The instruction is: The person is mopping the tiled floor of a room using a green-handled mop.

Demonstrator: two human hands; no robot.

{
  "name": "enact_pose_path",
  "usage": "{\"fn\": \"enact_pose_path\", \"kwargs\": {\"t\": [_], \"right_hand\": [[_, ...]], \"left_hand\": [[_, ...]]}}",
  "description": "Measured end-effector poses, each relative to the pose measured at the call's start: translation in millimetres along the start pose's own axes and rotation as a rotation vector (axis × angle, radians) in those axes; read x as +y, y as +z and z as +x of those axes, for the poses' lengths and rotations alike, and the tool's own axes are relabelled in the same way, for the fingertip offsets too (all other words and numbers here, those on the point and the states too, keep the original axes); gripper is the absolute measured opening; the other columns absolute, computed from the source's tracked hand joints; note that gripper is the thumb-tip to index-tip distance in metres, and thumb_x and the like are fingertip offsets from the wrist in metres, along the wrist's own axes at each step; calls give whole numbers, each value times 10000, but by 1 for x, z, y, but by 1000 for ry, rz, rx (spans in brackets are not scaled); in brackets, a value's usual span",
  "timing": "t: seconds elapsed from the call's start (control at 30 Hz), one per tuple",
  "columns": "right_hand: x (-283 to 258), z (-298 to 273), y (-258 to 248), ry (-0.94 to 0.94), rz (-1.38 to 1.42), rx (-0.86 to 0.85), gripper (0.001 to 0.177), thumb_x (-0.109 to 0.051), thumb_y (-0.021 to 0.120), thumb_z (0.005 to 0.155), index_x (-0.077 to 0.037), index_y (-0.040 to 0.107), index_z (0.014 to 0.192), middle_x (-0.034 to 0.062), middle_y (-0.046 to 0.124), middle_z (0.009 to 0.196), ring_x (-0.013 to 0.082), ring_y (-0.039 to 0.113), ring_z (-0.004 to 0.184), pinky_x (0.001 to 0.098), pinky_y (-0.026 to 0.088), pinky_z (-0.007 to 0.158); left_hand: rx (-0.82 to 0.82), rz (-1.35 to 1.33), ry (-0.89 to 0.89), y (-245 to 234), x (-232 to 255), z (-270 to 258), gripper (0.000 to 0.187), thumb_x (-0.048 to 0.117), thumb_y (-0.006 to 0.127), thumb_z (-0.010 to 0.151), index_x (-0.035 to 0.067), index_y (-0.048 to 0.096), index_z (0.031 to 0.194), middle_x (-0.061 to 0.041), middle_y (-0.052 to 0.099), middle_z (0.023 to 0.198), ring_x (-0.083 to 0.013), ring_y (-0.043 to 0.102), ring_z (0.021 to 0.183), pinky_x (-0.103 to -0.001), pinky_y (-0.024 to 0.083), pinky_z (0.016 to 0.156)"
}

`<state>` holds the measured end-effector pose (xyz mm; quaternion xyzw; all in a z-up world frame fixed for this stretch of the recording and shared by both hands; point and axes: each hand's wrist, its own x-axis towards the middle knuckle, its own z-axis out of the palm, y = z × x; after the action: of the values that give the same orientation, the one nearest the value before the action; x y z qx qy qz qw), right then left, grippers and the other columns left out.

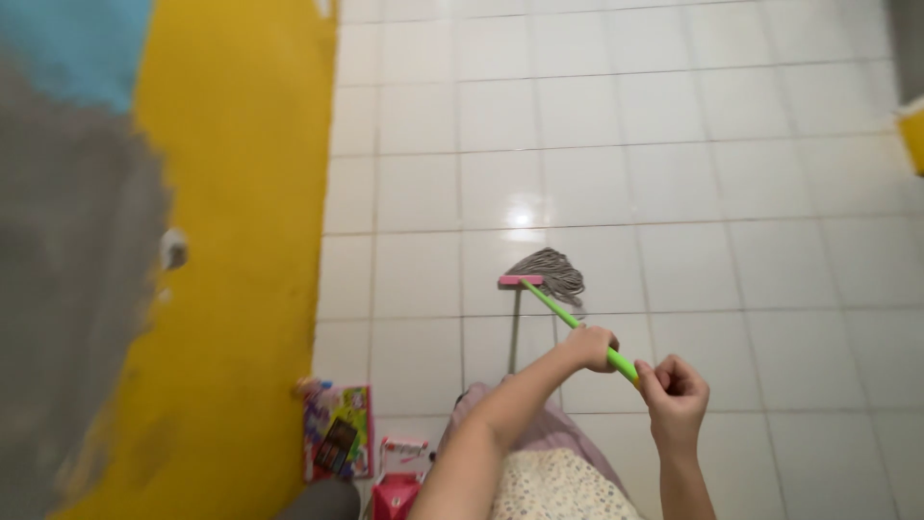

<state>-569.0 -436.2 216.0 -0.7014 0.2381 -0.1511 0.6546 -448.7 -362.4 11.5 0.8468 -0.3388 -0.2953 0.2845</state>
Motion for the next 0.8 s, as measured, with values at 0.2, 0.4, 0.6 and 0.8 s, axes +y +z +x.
{"fn": "enact_pose_path", "kwargs": {"t": [0.2, 0.4, 0.6, 0.8], "right_hand": [[34, -11, 65, -7, 97, -367, 430, -33, 739, 879, -99, 386, 644, -67, 409, 591, 27, 355, 526, 225, 265, 452], [77, -17, 127, -41, 76, -744, 442, -58, 766, 866, -95, 392, 635, -69, 349, 582, 43, 314, 532, 248, 246, 453], [116, -51, 146, -226, -9, -1043, 404, -5, 750, 848, -70, 394, 666, -51, 342, 606, 53, 316, 597, 270, 294, 513], [127, -58, 108, -161, -40, -1048, 399, 13, 710, 867, -53, 375, 659, -44, 329, 598, 53, 309, 593, 276, 290, 510]], "left_hand": [[157, -79, -255, -14, -86, -92, 346, 408, 786, 713, 204, 781, 992, -126, 745, 996, -327, 716, 1006, -459, 562, 940], [369, -140, -565, -17, -142, -171, 214, 322, 817, 729, 212, 786, 910, -109, 772, 941, -311, 746, 906, -417, 596, 804], [819, -131, -608, 39, -177, -216, 162, 162, 820, 635, 177, 776, 791, -156, 715, 925, -367, 688, 905, -442, 567, 797], [740, -241, -780, 49, -135, -210, 122, 247, 817, 710, 188, 754, 795, -138, 678, 973, -353, 672, 937, -438, 558, 847]]}}
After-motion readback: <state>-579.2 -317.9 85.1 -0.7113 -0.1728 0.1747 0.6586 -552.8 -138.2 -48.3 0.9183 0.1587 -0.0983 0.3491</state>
